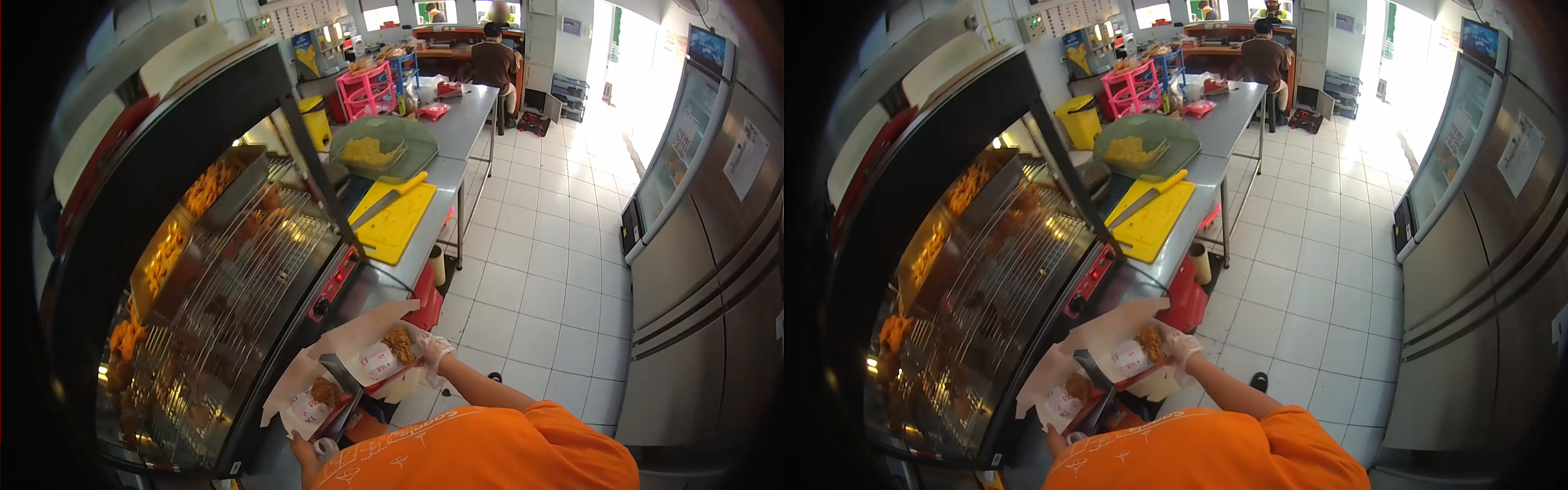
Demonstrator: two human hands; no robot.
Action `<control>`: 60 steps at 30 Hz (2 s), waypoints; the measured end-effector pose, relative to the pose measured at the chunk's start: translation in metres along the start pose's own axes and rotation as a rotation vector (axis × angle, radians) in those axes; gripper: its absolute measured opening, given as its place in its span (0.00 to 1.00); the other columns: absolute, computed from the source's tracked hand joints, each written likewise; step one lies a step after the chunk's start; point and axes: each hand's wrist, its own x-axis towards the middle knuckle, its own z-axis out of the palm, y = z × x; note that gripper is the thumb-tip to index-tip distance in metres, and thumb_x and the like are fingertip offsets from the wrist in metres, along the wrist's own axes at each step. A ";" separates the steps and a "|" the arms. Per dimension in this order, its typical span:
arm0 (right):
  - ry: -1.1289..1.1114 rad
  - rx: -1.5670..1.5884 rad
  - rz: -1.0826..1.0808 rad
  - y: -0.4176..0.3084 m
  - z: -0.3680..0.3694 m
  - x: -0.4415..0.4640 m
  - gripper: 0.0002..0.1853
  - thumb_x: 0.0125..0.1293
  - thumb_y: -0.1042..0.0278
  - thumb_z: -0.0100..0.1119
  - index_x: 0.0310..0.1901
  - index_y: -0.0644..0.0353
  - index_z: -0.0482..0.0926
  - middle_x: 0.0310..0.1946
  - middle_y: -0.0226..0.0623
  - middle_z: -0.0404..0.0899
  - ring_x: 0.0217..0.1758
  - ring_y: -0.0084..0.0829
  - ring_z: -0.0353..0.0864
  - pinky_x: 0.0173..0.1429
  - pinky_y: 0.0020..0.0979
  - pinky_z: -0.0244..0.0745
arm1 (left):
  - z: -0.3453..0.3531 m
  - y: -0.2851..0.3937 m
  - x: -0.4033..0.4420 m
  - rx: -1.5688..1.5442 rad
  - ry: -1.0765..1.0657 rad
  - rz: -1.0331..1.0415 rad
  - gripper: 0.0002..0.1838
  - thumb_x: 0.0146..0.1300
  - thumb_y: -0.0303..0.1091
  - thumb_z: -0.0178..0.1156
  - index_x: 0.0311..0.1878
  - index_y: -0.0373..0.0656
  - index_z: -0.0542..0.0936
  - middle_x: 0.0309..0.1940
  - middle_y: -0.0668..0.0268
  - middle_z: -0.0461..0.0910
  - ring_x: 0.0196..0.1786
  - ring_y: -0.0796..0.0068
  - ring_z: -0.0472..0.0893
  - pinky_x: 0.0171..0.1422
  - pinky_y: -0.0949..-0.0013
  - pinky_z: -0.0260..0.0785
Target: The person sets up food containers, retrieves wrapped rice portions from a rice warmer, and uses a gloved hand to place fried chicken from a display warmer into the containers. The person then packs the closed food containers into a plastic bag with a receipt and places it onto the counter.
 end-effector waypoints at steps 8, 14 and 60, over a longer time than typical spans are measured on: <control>0.192 0.205 0.065 0.203 -0.068 -0.035 0.39 0.58 0.55 0.66 0.69 0.56 0.62 0.63 0.43 0.70 0.62 0.40 0.75 0.57 0.38 0.77 | 0.239 -0.027 -0.015 -0.096 -0.323 0.075 0.26 0.77 0.46 0.38 0.65 0.34 0.64 0.56 0.49 0.75 0.50 0.54 0.81 0.48 0.55 0.76; 0.278 1.825 0.395 0.346 -0.104 -0.050 0.25 0.74 0.50 0.43 0.67 0.52 0.65 0.59 0.34 0.74 0.55 0.31 0.79 0.45 0.38 0.84 | 0.402 -0.008 -0.063 0.217 -0.587 0.009 0.25 0.77 0.46 0.37 0.65 0.35 0.64 0.54 0.49 0.76 0.47 0.55 0.82 0.47 0.56 0.76; -0.489 0.517 0.043 1.026 -0.562 0.670 0.38 0.69 0.40 0.49 0.73 0.54 0.53 0.54 0.50 0.77 0.40 0.43 0.83 0.42 0.42 0.81 | 1.249 0.517 -0.041 0.848 0.291 0.122 0.24 0.63 0.49 0.59 0.41 0.31 0.80 0.26 0.51 0.82 0.34 0.54 0.84 0.41 0.56 0.73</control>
